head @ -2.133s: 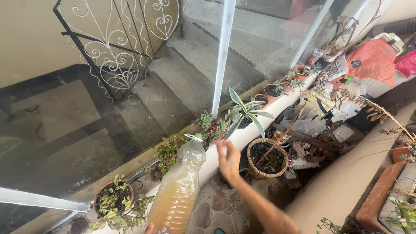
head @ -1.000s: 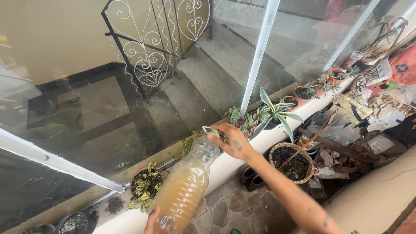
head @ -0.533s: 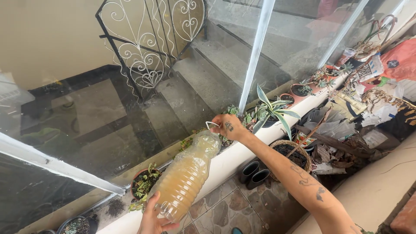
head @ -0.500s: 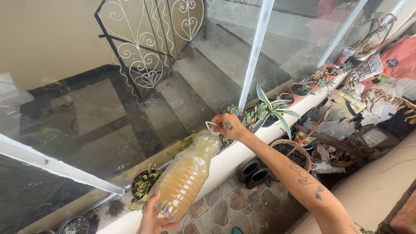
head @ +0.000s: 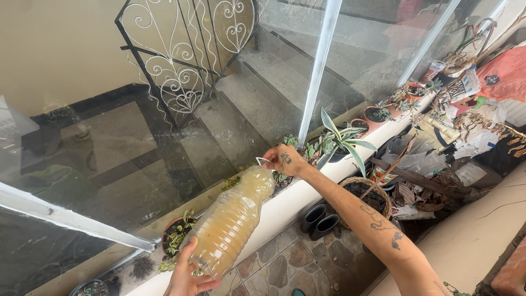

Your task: Watering various potted succulent plants on a balcony using a plastic bottle.

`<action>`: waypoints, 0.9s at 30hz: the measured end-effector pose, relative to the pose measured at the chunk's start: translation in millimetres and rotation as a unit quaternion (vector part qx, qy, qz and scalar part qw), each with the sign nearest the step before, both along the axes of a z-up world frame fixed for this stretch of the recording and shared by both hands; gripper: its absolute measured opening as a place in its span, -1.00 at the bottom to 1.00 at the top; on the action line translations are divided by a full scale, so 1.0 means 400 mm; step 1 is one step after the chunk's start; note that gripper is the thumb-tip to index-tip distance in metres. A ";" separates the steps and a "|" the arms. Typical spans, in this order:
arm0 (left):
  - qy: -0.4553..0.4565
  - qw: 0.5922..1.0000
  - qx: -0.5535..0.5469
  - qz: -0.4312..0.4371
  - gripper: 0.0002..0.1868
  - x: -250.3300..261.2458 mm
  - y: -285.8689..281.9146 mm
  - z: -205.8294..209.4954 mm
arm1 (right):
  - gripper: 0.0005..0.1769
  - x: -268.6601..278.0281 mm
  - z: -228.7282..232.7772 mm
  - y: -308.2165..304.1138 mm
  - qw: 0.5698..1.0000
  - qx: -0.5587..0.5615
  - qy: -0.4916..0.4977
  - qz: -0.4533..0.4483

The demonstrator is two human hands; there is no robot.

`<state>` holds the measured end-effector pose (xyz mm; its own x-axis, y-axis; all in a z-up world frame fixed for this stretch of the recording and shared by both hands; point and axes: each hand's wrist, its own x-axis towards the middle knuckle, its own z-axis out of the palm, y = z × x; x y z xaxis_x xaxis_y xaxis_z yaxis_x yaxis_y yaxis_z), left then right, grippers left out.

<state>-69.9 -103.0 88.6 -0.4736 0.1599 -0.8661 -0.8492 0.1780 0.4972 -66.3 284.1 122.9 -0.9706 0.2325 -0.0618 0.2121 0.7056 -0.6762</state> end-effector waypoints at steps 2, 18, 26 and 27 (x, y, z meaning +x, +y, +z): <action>0.003 1.000 -0.004 -0.009 0.09 -0.004 0.004 0.012 | -0.66 -0.003 0.000 0.003 1.000 0.000 0.001 -0.001; -0.006 0.999 -0.022 -0.024 0.04 -0.017 0.001 0.030 | -0.69 -0.019 -0.021 0.020 1.000 -0.005 0.000 0.020; -0.005 0.999 -0.025 -0.025 0.06 -0.018 0.004 0.037 | -0.68 -0.031 -0.040 0.035 0.999 0.016 0.001 0.030; -0.004 0.999 -0.026 -0.026 0.05 -0.017 0.004 0.039 | -0.68 -0.031 -0.041 0.036 0.999 0.017 0.003 0.034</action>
<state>-76.5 -101.2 104.4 -0.4587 0.1388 -0.8777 -0.8421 0.2475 0.4792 -78.6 298.5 106.6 -0.9847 0.1672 -0.0488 0.1582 0.7413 -0.6522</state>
